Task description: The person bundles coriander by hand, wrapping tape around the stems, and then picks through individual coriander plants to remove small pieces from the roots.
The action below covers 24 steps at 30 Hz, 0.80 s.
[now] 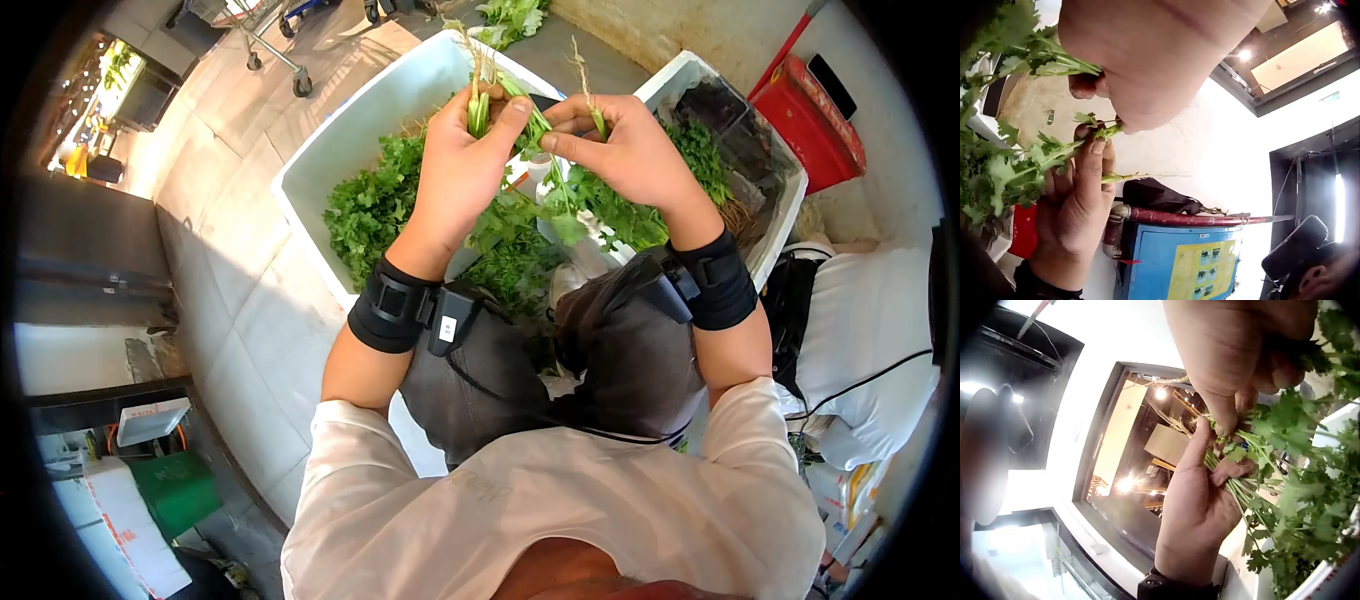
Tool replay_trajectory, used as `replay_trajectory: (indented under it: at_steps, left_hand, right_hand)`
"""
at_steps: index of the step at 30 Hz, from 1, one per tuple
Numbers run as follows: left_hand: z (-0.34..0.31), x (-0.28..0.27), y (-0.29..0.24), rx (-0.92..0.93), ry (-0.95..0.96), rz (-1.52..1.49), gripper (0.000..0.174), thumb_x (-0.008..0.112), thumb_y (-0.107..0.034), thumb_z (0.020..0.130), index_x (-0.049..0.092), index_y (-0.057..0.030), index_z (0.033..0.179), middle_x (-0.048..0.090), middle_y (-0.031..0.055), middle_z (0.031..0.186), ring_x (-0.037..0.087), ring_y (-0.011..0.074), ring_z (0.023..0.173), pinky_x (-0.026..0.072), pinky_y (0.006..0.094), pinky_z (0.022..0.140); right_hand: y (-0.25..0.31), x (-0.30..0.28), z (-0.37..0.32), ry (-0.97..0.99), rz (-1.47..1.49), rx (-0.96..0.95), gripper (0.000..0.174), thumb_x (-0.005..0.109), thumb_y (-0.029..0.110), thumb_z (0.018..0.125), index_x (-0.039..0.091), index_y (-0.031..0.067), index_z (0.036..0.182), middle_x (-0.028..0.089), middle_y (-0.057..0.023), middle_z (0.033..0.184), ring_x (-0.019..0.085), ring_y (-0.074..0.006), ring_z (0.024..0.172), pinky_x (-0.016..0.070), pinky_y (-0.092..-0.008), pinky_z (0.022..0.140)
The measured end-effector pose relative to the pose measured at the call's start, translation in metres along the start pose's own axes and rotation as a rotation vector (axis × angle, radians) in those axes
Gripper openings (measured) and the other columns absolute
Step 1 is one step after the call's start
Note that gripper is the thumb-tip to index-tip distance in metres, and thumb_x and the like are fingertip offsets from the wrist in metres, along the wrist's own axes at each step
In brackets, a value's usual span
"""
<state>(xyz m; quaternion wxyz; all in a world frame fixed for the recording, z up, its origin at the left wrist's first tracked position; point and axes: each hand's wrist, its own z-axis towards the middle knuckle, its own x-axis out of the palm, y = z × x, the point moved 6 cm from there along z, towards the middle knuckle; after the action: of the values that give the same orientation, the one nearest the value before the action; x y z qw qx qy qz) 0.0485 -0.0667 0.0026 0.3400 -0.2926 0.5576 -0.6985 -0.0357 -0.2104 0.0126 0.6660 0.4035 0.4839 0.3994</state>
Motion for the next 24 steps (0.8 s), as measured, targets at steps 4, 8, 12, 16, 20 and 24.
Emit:
replay_trajectory:
  at_steps: [4, 8, 12, 16, 20, 24]
  left_hand:
    - [-0.001, 0.001, -0.003, -0.026, -0.002, 0.021, 0.021, 0.067, -0.022, 0.101, 0.063, -0.0025, 0.108, 0.058, -0.0024, 0.083, 0.052, 0.0073, 0.069, 0.044, 0.0238, 0.063]
    - [-0.002, 0.001, 0.0, -0.058, 0.036, 0.074, 0.021, 0.066, -0.022, 0.101, 0.063, -0.0024, 0.107, 0.058, -0.0025, 0.083, 0.051, 0.0073, 0.068, 0.0433, 0.0237, 0.062]
    - [0.0, 0.0, 0.005, -0.055, 0.065, 0.085, 0.022, 0.066, -0.023, 0.102, 0.063, -0.0024, 0.108, 0.058, -0.0023, 0.083, 0.051, 0.0076, 0.067, 0.0431, 0.0239, 0.062]
    - [0.0, 0.0, 0.004, -0.06, 0.041, 0.038, 0.02, 0.067, -0.022, 0.1, 0.065, -0.0021, 0.102, 0.06, -0.003, 0.078, 0.051, 0.0051, 0.065, 0.0434, 0.0242, 0.057]
    - [0.004, -0.002, 0.012, -0.102, 0.052, -0.13, 0.02, 0.068, -0.023, 0.1, 0.064, -0.0034, 0.103, 0.06, -0.0023, 0.081, 0.049, 0.0056, 0.064, 0.0428, 0.0234, 0.057]
    - [0.002, 0.001, 0.01, -0.113, 0.067, -0.208, 0.019, 0.068, -0.022, 0.1, 0.063, -0.0035, 0.104, 0.059, -0.002, 0.082, 0.048, 0.0053, 0.064, 0.0424, 0.0228, 0.057]
  right_hand:
    - [-0.002, -0.005, 0.001, -0.008, -0.049, 0.004, 0.027, 0.075, 0.018, 0.092, 0.072, -0.0028, 0.109, 0.069, -0.0026, 0.081, 0.058, -0.0091, 0.075, 0.0498, -0.0292, 0.069]
    - [-0.012, -0.01, 0.003, -0.013, -0.18, -0.026, 0.025, 0.069, 0.022, 0.099, 0.073, 0.0, 0.111, 0.065, 0.002, 0.081, 0.053, -0.007, 0.075, 0.047, -0.0274, 0.069]
    - [-0.013, -0.011, 0.004, -0.024, -0.158, 0.003, 0.025, 0.067, 0.021, 0.099, 0.073, -0.0004, 0.111, 0.067, 0.0004, 0.083, 0.054, -0.0074, 0.076, 0.0476, -0.0286, 0.071]
    - [-0.015, -0.013, 0.005, -0.053, -0.14, -0.022, 0.025, 0.067, 0.019, 0.098, 0.072, 0.001, 0.114, 0.071, -0.0014, 0.088, 0.054, -0.0067, 0.075, 0.0474, -0.0279, 0.069]
    - [0.013, -0.01, -0.003, -0.147, -0.163, -0.083, 0.028, 0.073, 0.019, 0.09, 0.072, 0.0046, 0.115, 0.072, -0.0041, 0.085, 0.054, -0.0077, 0.064, 0.0468, -0.0274, 0.059]
    - [0.004, -0.007, 0.0, -0.089, -0.179, -0.084, 0.032, 0.074, 0.018, 0.088, 0.071, 0.0037, 0.117, 0.071, -0.0027, 0.084, 0.052, -0.0066, 0.062, 0.0448, -0.0261, 0.057]
